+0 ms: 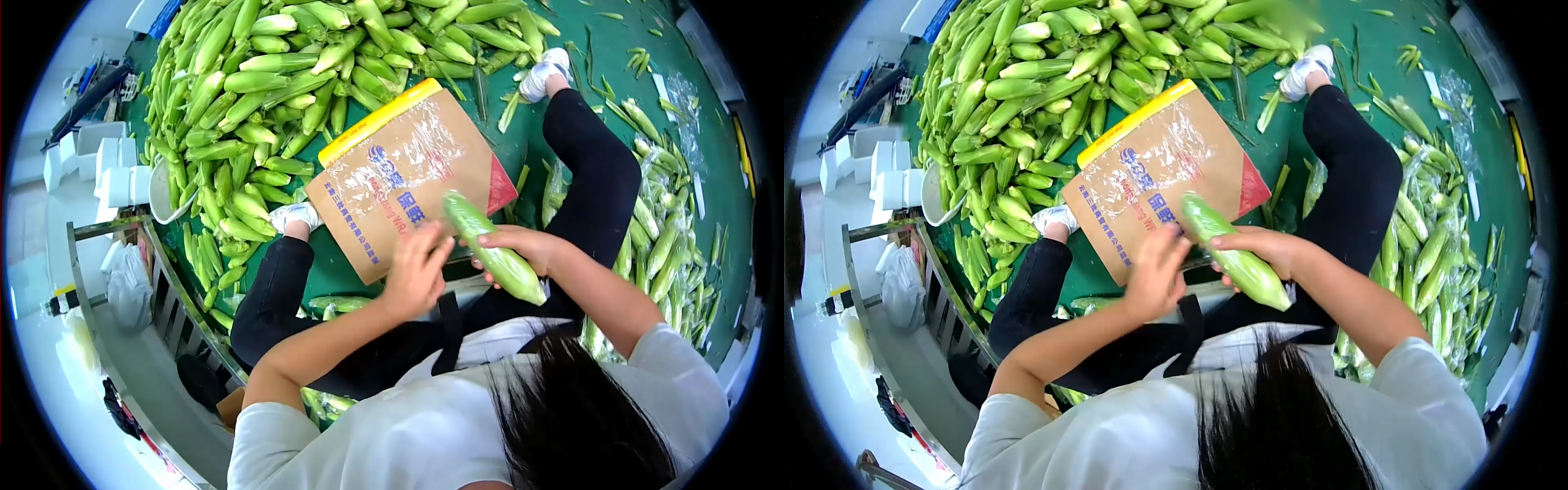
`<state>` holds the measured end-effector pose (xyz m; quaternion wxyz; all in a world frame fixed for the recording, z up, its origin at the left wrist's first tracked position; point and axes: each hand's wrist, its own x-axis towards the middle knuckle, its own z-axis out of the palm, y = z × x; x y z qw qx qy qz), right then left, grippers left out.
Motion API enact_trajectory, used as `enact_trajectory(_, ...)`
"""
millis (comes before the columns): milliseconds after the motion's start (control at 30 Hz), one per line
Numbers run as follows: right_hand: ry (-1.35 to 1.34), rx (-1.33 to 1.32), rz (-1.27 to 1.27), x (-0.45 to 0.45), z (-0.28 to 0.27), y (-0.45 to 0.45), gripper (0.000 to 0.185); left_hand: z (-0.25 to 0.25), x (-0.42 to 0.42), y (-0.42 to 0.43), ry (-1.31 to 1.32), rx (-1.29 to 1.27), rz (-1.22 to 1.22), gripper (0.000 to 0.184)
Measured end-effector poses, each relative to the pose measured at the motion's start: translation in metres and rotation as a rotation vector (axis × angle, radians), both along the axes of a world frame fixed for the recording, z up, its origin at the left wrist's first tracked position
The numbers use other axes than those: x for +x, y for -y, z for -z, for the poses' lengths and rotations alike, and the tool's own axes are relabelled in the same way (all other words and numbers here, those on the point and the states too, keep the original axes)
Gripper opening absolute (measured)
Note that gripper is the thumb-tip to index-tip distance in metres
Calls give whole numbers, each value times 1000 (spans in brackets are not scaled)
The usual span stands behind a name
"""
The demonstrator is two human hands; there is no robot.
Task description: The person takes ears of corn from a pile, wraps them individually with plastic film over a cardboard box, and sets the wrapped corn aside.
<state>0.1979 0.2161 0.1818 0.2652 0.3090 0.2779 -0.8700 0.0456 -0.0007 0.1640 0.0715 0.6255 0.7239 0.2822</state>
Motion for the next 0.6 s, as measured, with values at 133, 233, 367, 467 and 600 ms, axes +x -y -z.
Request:
enact_trajectory(133, -158, -156, -363, -10, -23, 18, 52, -44, -37, -33, -268, -239, 358, 49)
enact_trajectory(233, -450, 933, -438, 22, -61, 5, 59, -91, -19, -81, -30, -813, 333, 40)
enact_trajectory(367, -496, 1933, -302, 92, -95, -4, 74, -95, -30, -123, 1091, -988, 535, 66)
enact_trajectory(467, 150, 2117, 183, 156, -76, -35, 60, -57, -51, -153, 1488, -893, 328, 69)
enact_trajectory(600, 792, 2042, 264, 312, 20, -78, 80, 105, -100, -129, 212, -62, -189, 72)
